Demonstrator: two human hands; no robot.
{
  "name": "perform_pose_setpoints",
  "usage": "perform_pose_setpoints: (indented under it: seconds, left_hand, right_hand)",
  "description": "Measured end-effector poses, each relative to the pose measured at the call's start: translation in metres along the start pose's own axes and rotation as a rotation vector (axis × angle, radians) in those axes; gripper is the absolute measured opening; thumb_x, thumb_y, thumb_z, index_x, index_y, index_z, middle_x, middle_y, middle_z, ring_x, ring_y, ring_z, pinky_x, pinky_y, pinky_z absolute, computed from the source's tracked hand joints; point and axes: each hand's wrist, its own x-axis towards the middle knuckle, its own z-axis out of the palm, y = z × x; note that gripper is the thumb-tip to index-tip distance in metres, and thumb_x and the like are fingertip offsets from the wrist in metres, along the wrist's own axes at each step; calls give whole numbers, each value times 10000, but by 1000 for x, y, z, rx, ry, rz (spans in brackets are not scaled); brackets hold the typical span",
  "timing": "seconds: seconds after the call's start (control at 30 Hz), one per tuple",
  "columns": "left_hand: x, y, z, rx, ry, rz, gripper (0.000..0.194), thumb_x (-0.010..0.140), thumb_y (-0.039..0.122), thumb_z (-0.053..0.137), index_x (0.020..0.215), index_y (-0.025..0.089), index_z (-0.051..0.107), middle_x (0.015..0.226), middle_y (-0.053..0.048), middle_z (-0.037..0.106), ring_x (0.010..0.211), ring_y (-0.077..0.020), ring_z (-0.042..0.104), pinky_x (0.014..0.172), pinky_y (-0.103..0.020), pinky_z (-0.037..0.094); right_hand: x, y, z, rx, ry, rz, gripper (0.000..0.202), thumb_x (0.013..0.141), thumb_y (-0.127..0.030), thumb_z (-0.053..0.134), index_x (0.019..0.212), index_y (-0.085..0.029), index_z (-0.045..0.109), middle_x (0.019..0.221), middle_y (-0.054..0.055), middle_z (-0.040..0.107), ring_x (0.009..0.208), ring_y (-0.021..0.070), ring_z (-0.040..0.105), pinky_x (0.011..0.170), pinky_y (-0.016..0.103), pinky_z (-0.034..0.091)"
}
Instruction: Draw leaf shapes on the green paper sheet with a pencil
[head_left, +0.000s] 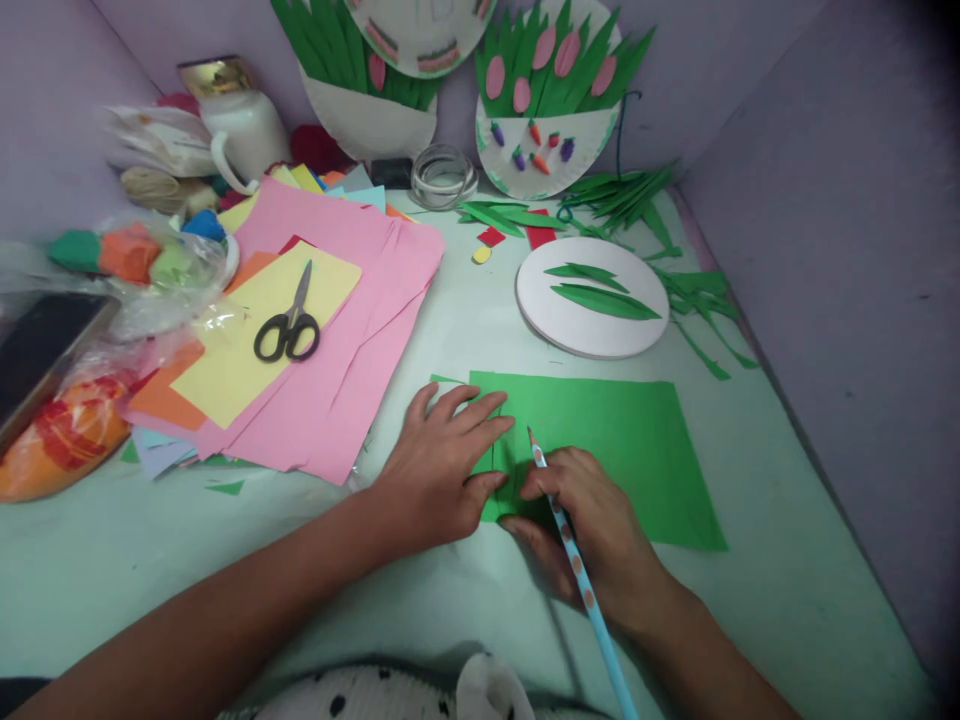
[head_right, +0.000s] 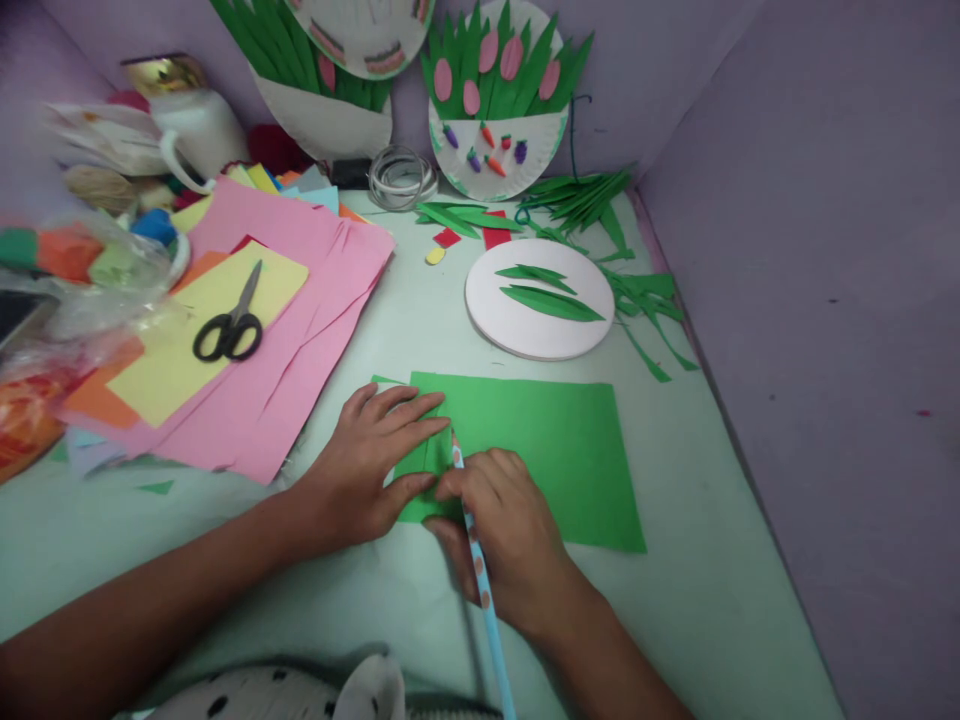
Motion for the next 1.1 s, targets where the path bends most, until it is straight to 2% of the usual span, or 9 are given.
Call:
perform_pose_setpoints:
  seconds: [0.63, 0.73, 0.87, 0.97, 1.1]
  left_hand:
    - [0, 1, 1, 40, 10, 11, 475, 794, 272, 633, 1252, 182, 545, 1409, -82, 479, 1275, -327, 395, 1074, -606, 187]
    - [0, 1, 1, 48, 12, 12, 477, 793, 277, 643, 1251, 186, 547, 1409, -76, 480, 1271, -325, 396, 1074, -607, 187]
    - [0, 1, 2, 65, 0, 3, 469, 805, 285, 639, 1255, 193, 542, 1418, -73, 471, 1283, -323, 383, 1078, -606, 182]
    - [0, 2, 2, 75, -11, -4, 473, 804, 269, 634, 1260, 190, 537, 1421, -76, 467, 1285, -324, 381, 1075, -611, 183]
    - [0, 2, 1, 76, -8, 2, 461, 805, 269, 626, 1251, 187, 544, 1405, -73, 483, 1283, -324, 381, 1077, -608, 184]
  right_hand:
    - [2, -1, -3, 10, 5, 38, 155, 818, -157, 592, 902, -206, 472, 740, 14, 527, 687, 175, 483, 621, 319, 385]
    - [1, 0, -4, 121, 99, 151, 140, 816, -158, 578, 897, -227, 486, 767, 3, 548, 678, 154, 514, 609, 288, 419]
    - [0, 2, -2, 283, 247, 371, 123, 826, -187, 597, 868, -255, 503, 697, -48, 549, 512, 94, 469, 476, 209, 391]
    - [0, 3, -1, 317, 258, 393, 133, 818, -187, 612, 864, -263, 513, 678, -56, 567, 524, 97, 508, 475, 196, 409]
    - [0, 5, 0, 325, 264, 403, 130, 830, -175, 594, 883, -265, 516, 761, -32, 625, 625, 113, 594, 526, 201, 453]
